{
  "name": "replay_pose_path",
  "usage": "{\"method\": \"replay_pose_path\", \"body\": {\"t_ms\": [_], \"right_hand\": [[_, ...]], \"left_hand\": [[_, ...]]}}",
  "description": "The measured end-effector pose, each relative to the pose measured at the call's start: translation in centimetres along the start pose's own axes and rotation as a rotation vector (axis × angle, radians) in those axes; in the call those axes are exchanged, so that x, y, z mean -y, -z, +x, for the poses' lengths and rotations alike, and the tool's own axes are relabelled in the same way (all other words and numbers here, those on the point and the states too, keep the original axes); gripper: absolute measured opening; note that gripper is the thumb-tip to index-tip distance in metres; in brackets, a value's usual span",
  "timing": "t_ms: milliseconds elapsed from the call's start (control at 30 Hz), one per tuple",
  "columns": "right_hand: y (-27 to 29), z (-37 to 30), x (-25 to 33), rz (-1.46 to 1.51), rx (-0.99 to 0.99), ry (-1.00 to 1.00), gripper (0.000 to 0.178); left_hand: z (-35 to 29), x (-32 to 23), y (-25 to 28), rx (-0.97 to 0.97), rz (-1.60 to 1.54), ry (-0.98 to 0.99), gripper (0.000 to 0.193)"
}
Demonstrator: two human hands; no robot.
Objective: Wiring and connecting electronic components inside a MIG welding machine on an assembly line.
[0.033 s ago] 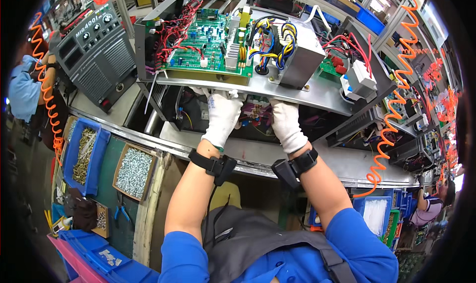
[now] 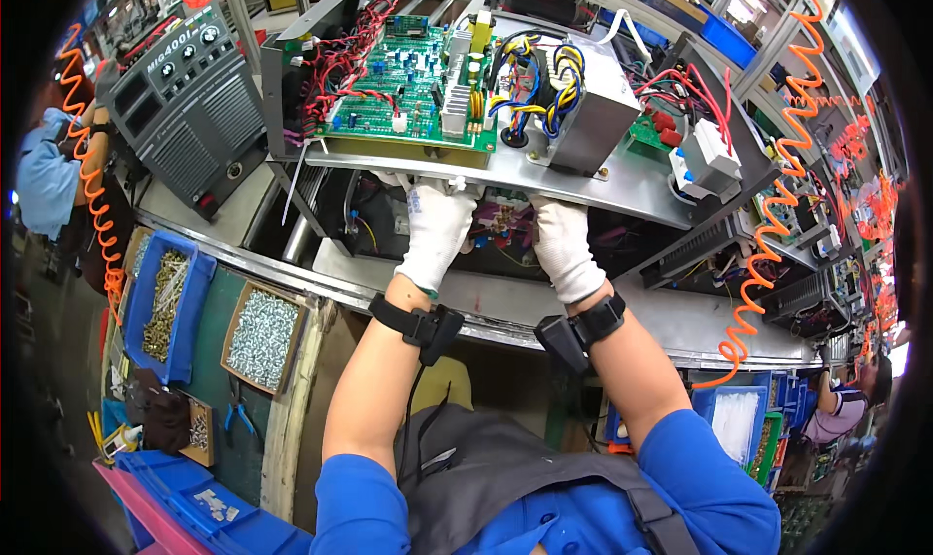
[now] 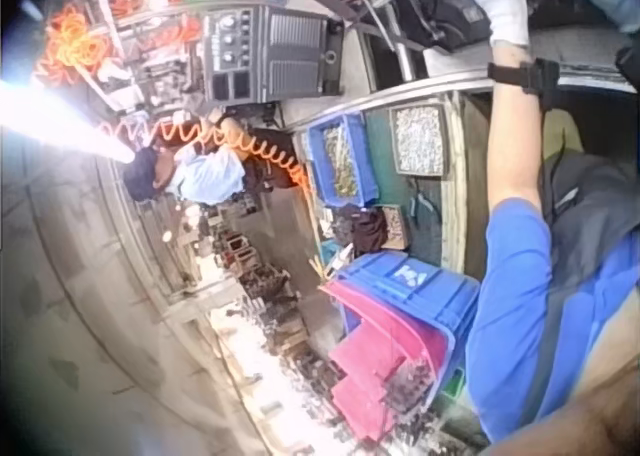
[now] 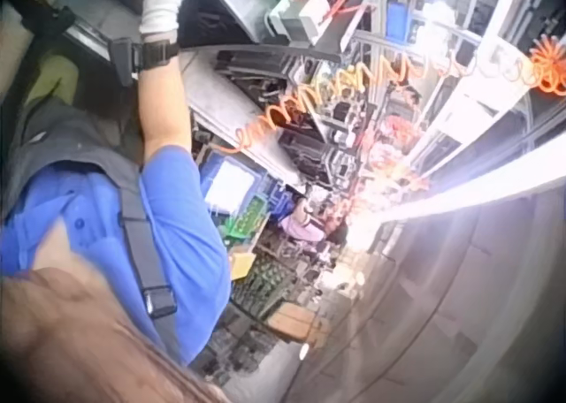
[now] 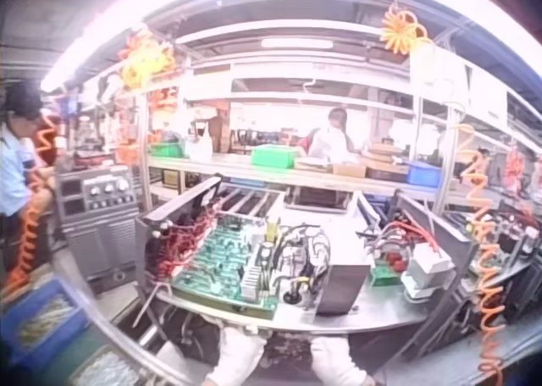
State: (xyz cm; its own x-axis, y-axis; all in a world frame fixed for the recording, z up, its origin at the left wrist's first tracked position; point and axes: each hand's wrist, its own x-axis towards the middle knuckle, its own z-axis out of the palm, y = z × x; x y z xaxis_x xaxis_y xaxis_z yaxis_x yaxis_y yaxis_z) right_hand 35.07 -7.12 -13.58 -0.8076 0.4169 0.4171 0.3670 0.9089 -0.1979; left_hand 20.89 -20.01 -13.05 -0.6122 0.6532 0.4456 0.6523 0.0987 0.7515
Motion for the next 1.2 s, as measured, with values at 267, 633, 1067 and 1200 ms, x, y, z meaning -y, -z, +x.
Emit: {"method": "replay_pose_path", "body": {"t_ms": [267,633,1067,1200], "right_hand": [[-0.2,0.3,1.0,-0.059,-0.329,0.113,0.012],[-0.5,0.0,-0.1,-0.062,-0.128,0.07,0.018],[-4.0,0.8,-1.7,0.254,0.072,0.041,0.019],[2.9,-1.7,0.6,0.768,0.05,-0.494,0.043]], "left_hand": [[-0.4,-0.6,0.0,-0.163,-0.236,0.113,0.007],[0.2,2.3,-1.5,-0.144,-0.428,0.08,0.009],[-0.9,1.9,-0.3,-0.022,0.168,0.0,0.008],[-4.4,-3.4,1.7,-0.054,-0.231,0.216,0.02]]}}
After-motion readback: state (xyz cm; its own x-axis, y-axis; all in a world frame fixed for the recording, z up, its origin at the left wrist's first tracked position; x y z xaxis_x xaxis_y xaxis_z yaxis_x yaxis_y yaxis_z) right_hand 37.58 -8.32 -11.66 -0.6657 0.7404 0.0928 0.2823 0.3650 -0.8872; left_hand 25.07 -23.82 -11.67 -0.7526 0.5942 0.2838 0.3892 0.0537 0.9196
